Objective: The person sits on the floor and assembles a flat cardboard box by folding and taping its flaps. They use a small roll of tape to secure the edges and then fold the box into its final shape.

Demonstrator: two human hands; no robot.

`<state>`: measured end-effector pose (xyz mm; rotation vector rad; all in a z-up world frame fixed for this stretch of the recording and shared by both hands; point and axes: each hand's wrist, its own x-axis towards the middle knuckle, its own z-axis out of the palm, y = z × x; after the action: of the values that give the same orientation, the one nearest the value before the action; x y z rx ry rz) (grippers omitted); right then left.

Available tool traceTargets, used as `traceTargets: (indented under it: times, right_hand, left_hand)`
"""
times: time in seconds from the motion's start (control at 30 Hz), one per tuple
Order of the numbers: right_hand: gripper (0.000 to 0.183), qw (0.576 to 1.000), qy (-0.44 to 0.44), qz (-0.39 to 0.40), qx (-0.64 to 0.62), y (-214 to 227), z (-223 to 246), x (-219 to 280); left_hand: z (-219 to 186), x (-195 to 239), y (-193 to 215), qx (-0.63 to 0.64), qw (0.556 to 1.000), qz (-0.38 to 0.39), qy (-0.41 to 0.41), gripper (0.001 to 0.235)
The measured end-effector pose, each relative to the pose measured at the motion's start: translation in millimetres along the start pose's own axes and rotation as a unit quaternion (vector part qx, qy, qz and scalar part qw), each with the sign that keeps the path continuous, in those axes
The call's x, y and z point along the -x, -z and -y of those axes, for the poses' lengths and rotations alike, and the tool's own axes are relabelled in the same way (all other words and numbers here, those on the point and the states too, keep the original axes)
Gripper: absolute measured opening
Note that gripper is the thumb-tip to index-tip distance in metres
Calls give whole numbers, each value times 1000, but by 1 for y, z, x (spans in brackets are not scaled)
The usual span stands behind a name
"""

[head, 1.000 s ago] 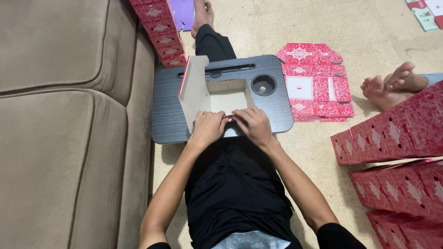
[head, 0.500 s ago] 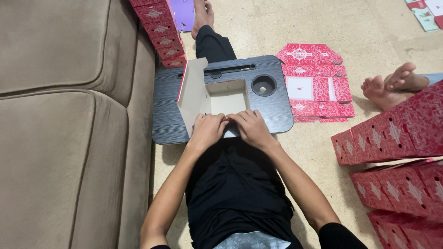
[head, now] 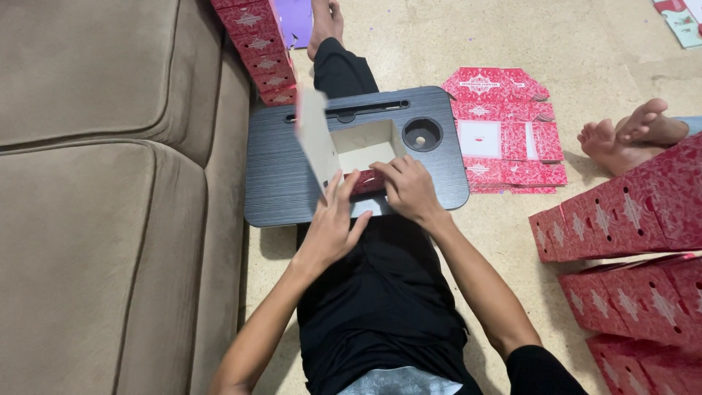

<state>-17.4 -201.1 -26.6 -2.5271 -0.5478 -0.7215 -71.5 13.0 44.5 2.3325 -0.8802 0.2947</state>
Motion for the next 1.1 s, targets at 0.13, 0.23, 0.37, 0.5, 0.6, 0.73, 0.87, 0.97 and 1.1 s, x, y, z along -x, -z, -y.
traceTargets:
  times: [0.13,0.23,0.37,0.5,0.6,0.73,0.87,0.97,1.1]
  right_hand:
    - [30,1000,-11,-13,-20,-3,-9,2]
    - [31,999,-26,-15,-39,-1,-12,4]
    - [31,999,-26,-12,-45,-4,-16,8]
    - [31,998,-31,5,-56,1,-13,10]
    - [30,997,-25,10,-70,0,-11,13]
    - [31,996,-27,13,-78,1,-9,14]
    - [32,997,-22,20,-74,-4,-10,17]
    - [32,997,-23,26,-63,-8,-8,21]
    - [34,997,-28,51,-44,-14,-1,25]
  left_hand:
    - [2,4,7,60,996,-62,-19,73]
    - [15,5,6,160,985,-44,-46,63]
    - [25,3,4,177,975,-53,-120,55]
    - [28,-1,-3,124,976,-107,-146,39]
    - [39,2,-7,64,983,-110,-133,41]
    - [46,6,-15,26,984,-133,-118,39]
    - [48,6,-16,-4,978,-169,-119,35]
    - [41,6,-14,-45,975,-174,-129,35]
    - [51,13,-37,-95,967,-178,-154,38]
